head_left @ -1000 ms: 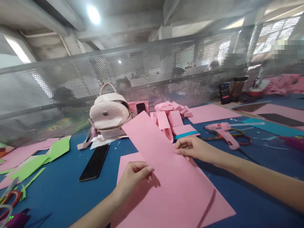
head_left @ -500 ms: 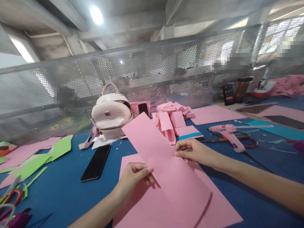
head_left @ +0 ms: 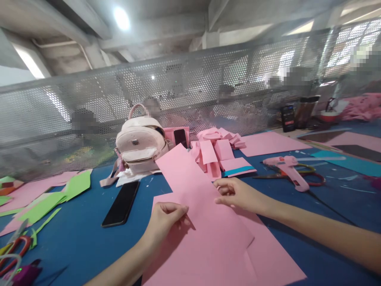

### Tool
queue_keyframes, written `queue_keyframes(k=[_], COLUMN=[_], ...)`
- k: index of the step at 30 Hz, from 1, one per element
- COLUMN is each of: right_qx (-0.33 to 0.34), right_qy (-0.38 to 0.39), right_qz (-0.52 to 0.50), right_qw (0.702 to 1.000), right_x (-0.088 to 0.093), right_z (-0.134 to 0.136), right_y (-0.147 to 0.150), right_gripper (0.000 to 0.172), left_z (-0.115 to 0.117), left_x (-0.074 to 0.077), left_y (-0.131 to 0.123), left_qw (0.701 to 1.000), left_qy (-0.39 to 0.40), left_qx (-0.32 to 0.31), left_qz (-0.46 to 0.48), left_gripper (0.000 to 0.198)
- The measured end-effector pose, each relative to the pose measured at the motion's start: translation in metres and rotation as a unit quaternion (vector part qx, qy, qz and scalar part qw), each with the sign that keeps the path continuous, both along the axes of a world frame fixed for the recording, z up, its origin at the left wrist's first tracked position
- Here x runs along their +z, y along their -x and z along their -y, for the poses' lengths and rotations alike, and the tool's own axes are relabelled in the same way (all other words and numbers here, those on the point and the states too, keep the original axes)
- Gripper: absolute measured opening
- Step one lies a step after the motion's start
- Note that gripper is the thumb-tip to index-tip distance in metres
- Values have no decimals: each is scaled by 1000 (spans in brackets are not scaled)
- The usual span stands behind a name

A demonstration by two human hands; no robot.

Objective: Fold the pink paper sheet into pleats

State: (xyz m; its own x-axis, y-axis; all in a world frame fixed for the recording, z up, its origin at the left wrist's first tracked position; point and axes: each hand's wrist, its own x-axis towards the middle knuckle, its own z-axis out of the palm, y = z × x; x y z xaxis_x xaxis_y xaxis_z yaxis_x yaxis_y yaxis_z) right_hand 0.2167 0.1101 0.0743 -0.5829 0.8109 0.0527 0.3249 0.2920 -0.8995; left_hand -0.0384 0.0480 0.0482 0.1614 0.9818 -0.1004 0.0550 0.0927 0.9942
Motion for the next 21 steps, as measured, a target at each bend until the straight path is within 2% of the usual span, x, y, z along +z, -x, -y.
queue_keyframes(k=[6,10,13,15,17,20,21], right_qx=[3,-5,-31,-29,18,85,97], right_qy=[-32,-34,-57,-134,-245,-362,-392], right_qz=[5,14,16,24,42,107,131], right_qw=[999,999,998,990,968,922,905], right_x=[0,-2,-3,0,7,18,20], right_z=[-6,-8,-2,6,18,34,38], right_y=[6,9,10,8,3,-9,-13], right_gripper=[28,23,37,44,52,90,94], left_z=[3,12,18,20,21,21,21], left_x=[2,8,10,12,14,20,22], left_y=[-1,-7,-11,-10,-5,3,5], left_qw=[1000,999,999,999,996,992,990], left_qy=[-10,-29,-25,-6,15,32,38], left_qx=[14,9,17,38,64,85,89], left_qz=[-20,-32,-21,16,58,92,105], left_gripper=[44,39,42,45,45,42,41])
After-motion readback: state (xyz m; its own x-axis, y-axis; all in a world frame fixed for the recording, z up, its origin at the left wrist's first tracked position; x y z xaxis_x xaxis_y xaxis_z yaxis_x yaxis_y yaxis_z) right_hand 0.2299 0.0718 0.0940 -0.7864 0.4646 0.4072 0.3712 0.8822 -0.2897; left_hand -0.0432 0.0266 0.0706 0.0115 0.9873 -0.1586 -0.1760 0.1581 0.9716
